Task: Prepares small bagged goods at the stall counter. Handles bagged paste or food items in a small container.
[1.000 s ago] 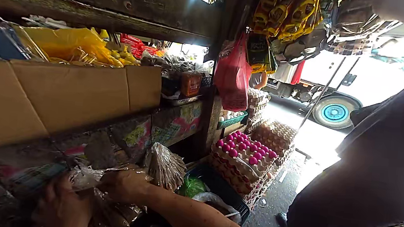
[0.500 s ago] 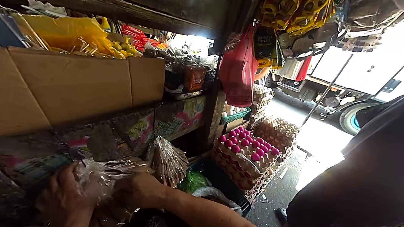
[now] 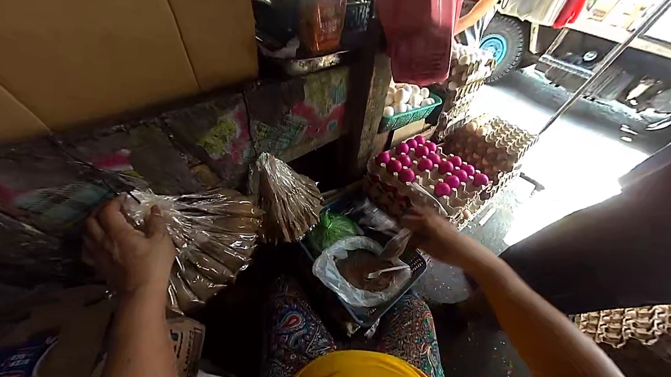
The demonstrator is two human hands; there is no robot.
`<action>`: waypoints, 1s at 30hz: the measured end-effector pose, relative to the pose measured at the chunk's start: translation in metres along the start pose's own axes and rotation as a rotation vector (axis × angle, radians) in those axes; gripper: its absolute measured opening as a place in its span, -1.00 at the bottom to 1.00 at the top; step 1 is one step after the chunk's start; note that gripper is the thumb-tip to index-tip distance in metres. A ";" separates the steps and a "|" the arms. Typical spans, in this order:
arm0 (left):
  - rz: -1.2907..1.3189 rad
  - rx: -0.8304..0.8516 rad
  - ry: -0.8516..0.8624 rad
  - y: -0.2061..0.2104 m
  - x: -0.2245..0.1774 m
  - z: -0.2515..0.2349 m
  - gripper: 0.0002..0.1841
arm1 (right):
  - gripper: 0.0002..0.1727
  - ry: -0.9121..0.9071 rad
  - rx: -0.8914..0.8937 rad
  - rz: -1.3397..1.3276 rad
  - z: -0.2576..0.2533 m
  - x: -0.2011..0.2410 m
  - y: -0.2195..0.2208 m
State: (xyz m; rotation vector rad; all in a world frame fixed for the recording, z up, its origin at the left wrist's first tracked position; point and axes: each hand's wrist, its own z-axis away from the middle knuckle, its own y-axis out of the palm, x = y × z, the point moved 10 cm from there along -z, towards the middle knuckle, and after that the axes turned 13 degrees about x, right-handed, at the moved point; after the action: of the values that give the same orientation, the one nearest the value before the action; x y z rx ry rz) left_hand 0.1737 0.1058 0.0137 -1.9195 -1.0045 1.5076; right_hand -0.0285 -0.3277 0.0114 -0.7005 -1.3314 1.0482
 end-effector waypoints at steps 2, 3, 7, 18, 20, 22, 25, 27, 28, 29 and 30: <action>-0.026 0.005 0.002 0.000 0.001 -0.001 -0.37 | -0.78 0.104 -0.041 0.037 0.004 -0.039 -0.035; -0.040 0.009 0.008 0.000 0.001 -0.002 -0.36 | -0.80 0.129 -0.073 0.021 0.004 -0.062 -0.052; -0.055 0.014 0.002 0.000 0.001 -0.002 -0.37 | -0.68 0.345 -0.298 -0.235 0.008 -0.146 -0.114; -0.014 0.022 0.014 -0.003 0.000 0.002 -0.33 | -0.61 0.503 -0.262 0.034 -0.046 -0.167 -0.020; 0.036 -0.024 0.083 -0.010 -0.007 0.013 -0.27 | -0.40 0.483 -0.338 0.028 -0.044 -0.140 0.002; 0.107 -0.124 0.210 -0.020 -0.022 0.035 -0.22 | -0.44 0.377 -0.431 0.059 -0.039 -0.102 0.020; 0.251 -0.227 0.472 -0.023 -0.059 0.087 -0.25 | -0.56 0.095 -0.513 0.074 -0.027 -0.045 0.085; 0.357 -0.098 0.596 0.006 -0.093 0.121 -0.32 | -0.53 0.000 -0.502 0.064 -0.016 -0.029 0.124; 0.409 0.050 0.623 0.031 -0.109 0.135 -0.39 | -0.50 0.006 -0.481 0.040 -0.011 -0.028 0.141; 0.454 0.237 0.647 0.060 -0.122 0.147 -0.48 | -0.51 0.032 -0.462 0.007 -0.008 -0.030 0.157; 0.499 0.451 0.661 0.094 -0.131 0.157 -0.54 | -0.54 0.048 -0.462 -0.032 -0.005 -0.032 0.171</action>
State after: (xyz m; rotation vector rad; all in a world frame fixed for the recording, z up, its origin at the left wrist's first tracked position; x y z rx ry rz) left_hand 0.0304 -0.0641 -0.0206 -2.1626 0.1039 1.0533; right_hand -0.0559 -0.2868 -0.1552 -1.0352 -1.5542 0.6944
